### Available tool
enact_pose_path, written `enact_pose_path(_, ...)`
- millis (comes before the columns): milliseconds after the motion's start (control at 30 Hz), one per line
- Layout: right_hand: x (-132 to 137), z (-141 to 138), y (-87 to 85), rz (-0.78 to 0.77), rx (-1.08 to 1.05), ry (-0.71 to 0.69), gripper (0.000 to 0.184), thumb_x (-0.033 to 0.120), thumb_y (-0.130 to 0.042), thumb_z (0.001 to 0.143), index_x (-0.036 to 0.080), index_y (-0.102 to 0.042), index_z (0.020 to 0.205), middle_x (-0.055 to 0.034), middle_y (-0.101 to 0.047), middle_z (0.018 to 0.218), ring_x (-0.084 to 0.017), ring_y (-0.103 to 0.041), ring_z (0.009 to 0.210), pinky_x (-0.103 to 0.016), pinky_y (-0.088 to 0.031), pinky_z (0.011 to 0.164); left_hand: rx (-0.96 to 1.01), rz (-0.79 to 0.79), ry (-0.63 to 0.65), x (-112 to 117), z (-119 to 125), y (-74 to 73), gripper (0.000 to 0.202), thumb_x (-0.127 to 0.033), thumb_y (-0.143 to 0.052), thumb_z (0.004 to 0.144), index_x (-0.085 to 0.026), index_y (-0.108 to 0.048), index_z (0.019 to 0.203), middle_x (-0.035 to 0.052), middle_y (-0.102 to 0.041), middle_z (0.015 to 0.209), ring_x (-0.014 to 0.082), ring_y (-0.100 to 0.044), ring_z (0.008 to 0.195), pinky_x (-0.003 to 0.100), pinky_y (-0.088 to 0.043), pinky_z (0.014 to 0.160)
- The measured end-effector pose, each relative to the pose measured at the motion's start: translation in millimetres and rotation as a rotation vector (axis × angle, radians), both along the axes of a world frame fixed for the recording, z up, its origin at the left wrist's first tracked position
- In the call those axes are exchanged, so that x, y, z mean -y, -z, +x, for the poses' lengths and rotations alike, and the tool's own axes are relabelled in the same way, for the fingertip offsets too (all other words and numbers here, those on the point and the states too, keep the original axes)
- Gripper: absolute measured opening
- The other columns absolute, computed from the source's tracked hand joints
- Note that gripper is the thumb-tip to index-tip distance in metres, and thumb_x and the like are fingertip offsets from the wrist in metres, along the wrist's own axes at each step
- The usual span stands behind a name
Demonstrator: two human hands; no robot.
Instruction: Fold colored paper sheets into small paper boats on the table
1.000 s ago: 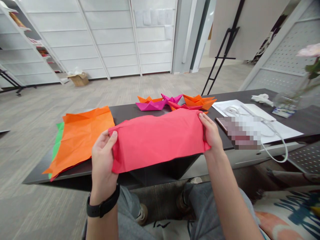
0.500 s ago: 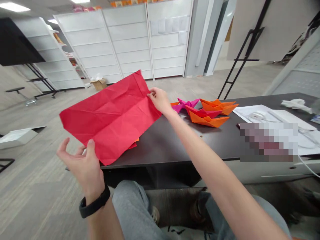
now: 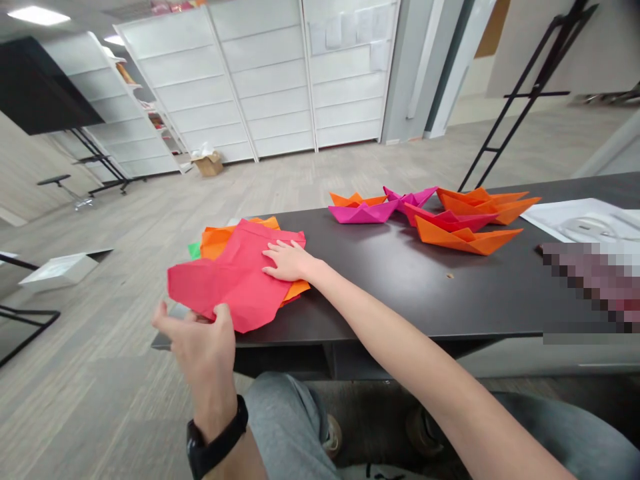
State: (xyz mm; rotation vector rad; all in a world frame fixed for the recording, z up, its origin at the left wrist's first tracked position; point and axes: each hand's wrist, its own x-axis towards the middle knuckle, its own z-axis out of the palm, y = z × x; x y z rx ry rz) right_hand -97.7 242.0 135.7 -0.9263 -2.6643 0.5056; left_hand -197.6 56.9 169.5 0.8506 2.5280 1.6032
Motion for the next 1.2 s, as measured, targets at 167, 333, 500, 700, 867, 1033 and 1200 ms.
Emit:
enact_pose_path(167,-11,9,-3.2,-0.025,0.038,-0.092,0.051,0.038,-0.056,0.092,0.023,-0.054,0.142,-0.0099,-0.036,0.16,-0.035,-0.026,0.15,-0.065,-0.015,0.119,-0.486,0.049,0.207,12,-6,-4.3,0.077,-0.03,-0.078,0.071,-0.019,-0.047,0.141,0.0212,-0.048,0.135,0.0435,-0.04,0.133,0.068,-0.021,0.112)
enact_pose_path(333,-13,14,-2.3,-0.037,0.054,-0.121,0.056,0.036,-0.054,0.092,0.023,-0.048,0.147,-0.0095,-0.032,0.161,-0.031,-0.024,0.151,-0.061,-0.017,0.12,-0.648,-0.413,0.56,-1,6,26.3,0.047,-0.029,-0.052,0.092,-0.012,-0.054,0.136,0.0221,-0.052,0.146,0.0381,-0.041,0.142,0.061,-0.025,0.117)
enact_pose_path(500,-24,22,1.6,-0.051,0.07,-0.077,0.069,0.048,-0.057,0.089,0.02,-0.043,0.15,-0.0132,-0.028,0.163,-0.033,-0.023,0.151,-0.06,-0.014,0.121,-0.613,-0.653,0.588,-2,15,51.6,0.062,-0.045,-0.046,0.096,-0.009,-0.044,0.146,0.0258,-0.04,0.155,0.0373,-0.038,0.144,0.051,-0.039,0.11)
enact_pose_path(700,-29,22,3.5,-0.011,0.063,-0.013,0.067,0.052,-0.062,0.085,0.023,-0.051,0.144,-0.0116,-0.039,0.159,-0.032,-0.034,0.147,-0.056,-0.019,0.121,-0.641,-0.61,0.605,0,17,50.9,0.054,-0.047,-0.049,0.094,-0.021,-0.055,0.14,0.0202,-0.051,0.148,0.0424,-0.037,0.143,0.06,-0.039,0.107)
enact_pose_path(867,-28,42,-16.3,0.152,-0.007,0.231,0.041,0.04,-0.06,0.091,0.021,-0.065,0.127,-0.011,-0.061,0.14,-0.027,-0.05,0.134,-0.047,-0.025,0.118,-0.676,-0.514,0.547,-8,25,55.4,0.053,-0.047,-0.047,0.094,-0.023,-0.057,0.139,0.021,-0.05,0.149,0.0466,-0.033,0.144,0.067,-0.035,0.106)
enact_pose_path(1033,-37,121,-35.1,0.327,-0.089,0.747,0.045,0.005,-0.039,0.091,0.007,-0.055,0.133,-0.0224,-0.057,0.134,-0.031,-0.05,0.127,-0.051,-0.025,0.111,-0.659,-0.475,0.44,-12,36,53.1,0.064,-0.05,-0.044,0.094,-0.012,-0.047,0.146,0.0299,-0.041,0.152,0.0489,-0.029,0.145,0.072,-0.029,0.107)
enact_pose_path(1200,-31,168,-23.9,0.345,-0.045,0.92,0.036,0.005,-0.049,0.087,0.007,-0.063,0.12,-0.022,-0.064,0.12,-0.033,-0.054,0.115,-0.05,-0.032,0.101,-0.669,-0.256,0.423,-20,45,37.1,0.064,-0.051,-0.05,0.091,-0.009,-0.051,0.139,0.0281,-0.047,0.148,0.0444,-0.036,0.143,0.073,-0.016,0.113)
